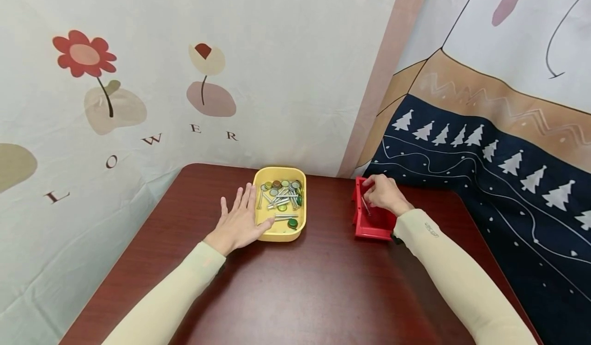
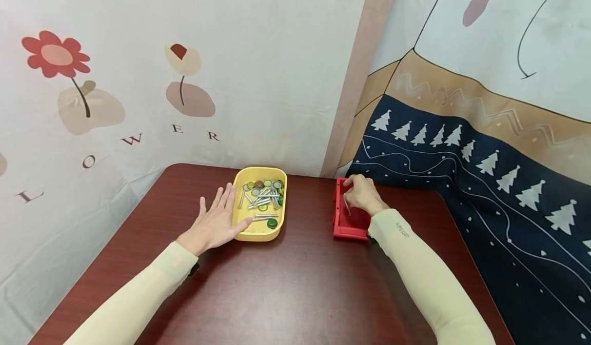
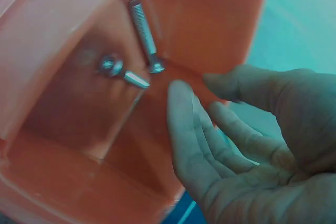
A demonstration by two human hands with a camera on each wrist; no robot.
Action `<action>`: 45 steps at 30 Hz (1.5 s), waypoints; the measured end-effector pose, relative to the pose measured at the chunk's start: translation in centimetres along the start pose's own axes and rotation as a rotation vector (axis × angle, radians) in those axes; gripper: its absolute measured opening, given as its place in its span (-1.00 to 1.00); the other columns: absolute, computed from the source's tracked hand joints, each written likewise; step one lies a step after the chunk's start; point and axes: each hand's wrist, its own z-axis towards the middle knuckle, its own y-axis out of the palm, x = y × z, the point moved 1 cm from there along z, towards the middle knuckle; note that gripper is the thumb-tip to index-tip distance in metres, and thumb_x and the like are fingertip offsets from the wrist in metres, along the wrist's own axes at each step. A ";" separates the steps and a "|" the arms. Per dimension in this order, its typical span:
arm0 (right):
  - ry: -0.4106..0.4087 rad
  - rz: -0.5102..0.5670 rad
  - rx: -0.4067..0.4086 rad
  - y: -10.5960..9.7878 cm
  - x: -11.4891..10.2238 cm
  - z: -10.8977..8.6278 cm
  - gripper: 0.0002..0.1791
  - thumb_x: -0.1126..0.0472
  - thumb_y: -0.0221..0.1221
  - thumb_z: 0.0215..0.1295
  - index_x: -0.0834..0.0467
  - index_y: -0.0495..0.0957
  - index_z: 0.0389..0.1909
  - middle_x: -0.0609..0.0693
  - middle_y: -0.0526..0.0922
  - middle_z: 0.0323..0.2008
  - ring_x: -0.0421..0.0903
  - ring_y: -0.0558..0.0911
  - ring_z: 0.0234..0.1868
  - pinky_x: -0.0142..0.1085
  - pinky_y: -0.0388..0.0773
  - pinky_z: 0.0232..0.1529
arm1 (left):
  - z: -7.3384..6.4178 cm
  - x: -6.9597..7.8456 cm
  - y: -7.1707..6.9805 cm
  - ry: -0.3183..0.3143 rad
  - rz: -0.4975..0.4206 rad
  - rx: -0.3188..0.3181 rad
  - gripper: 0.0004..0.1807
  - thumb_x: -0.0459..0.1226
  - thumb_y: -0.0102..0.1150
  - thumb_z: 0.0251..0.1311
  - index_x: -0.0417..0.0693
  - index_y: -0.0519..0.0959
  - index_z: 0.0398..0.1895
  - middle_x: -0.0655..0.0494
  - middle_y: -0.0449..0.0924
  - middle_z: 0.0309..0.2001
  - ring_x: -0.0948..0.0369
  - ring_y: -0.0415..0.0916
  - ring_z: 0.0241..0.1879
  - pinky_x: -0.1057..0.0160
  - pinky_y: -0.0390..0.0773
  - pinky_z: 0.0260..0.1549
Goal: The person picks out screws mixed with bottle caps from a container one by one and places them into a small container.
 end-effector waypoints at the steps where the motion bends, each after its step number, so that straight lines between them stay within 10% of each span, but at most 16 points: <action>1: -0.015 -0.030 0.021 -0.1 -0.2 -0.1 -0.52 0.41 0.32 0.56 0.36 0.64 0.44 0.35 0.87 0.02 0.10 0.92 -0.18 -0.10 0.94 0.03 | 0.0 0.0 0.0 -0.001 -0.002 -0.003 0.30 0.44 0.07 0.61 -0.16 -0.26 0.98 -0.15 -0.39 0.98 -0.23 -0.31 0.97 -0.67 -0.34 0.78; 14: -0.234 -0.231 0.172 1.0 -4.0 -1.4 -0.48 0.29 0.37 0.58 0.26 0.66 0.49 0.34 0.75 0.31 0.25 0.74 0.26 0.22 0.83 0.31 | 0.1 0.0 0.1 0.005 0.003 -0.004 0.29 0.43 0.04 0.62 -0.18 -0.26 0.97 -0.15 -0.38 0.98 -0.23 -0.31 0.97 -0.67 -0.32 0.78; 45: -0.661 -0.508 -0.174 10.0 -15.0 2.8 -0.35 0.12 0.54 0.54 0.09 0.65 0.58 0.18 0.62 0.56 0.17 0.66 0.52 0.13 0.64 0.58 | 0.3 -0.3 0.3 -0.003 0.011 -0.009 0.28 0.44 0.02 0.65 -0.17 -0.27 0.98 -0.16 -0.41 0.98 -0.25 -0.33 0.97 -0.70 -0.34 0.75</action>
